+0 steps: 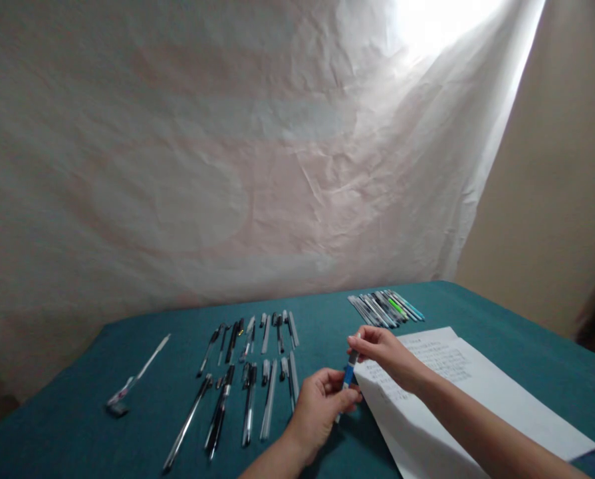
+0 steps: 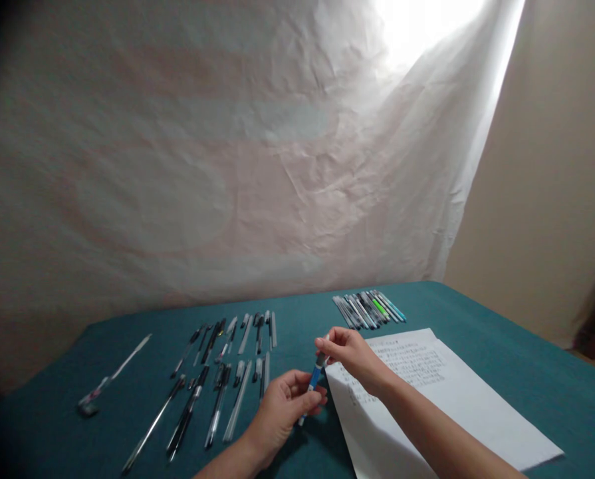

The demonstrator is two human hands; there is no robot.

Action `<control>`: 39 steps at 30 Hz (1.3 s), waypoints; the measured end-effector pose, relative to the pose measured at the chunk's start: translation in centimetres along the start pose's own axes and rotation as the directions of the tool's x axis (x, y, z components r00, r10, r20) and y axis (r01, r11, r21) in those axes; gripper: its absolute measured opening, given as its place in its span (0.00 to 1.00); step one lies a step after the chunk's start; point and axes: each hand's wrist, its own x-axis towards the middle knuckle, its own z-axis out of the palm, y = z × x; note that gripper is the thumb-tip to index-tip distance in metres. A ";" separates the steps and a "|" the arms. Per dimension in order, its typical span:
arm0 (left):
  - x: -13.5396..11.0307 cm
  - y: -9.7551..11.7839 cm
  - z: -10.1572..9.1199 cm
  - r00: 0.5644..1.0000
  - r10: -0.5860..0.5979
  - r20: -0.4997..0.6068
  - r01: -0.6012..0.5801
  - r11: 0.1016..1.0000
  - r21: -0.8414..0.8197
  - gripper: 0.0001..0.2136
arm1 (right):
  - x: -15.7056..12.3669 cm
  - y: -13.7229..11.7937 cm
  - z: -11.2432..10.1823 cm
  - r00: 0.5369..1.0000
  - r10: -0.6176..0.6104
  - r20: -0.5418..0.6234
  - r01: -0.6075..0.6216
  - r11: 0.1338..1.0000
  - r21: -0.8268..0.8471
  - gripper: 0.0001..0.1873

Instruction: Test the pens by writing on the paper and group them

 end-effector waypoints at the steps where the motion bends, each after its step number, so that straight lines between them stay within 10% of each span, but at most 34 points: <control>1: 0.0 0.0 0.0 1.000 0.000 -0.007 0.000 1.000 0.001 0.15 | 0.0 -0.1 -0.1 1.000 0.013 0.015 -0.013 1.000 0.014 0.14; 18: 0.2 -0.1 -0.1 0.998 -0.011 -0.063 0.010 1.000 -0.012 0.17 | -0.2 -0.3 0.1 0.995 0.010 0.094 -0.016 0.998 0.062 0.19; 26: 0.1 -0.3 0.0 0.997 -0.021 -0.071 0.021 1.000 -0.005 0.17 | -0.2 0.0 0.4 0.995 -0.011 -0.095 0.005 0.998 -0.068 0.17; 32: 0.2 -0.2 0.1 0.996 -0.021 -0.090 0.020 1.000 -0.014 0.17 | -0.4 -0.2 0.5 0.995 0.032 0.099 -0.045 0.990 0.135 0.19; 39: 0.1 -0.1 0.2 0.995 -0.032 -0.094 0.032 0.999 -0.011 0.17 | -0.3 0.1 0.6 0.999 -0.024 -0.038 0.021 0.997 -0.073 0.18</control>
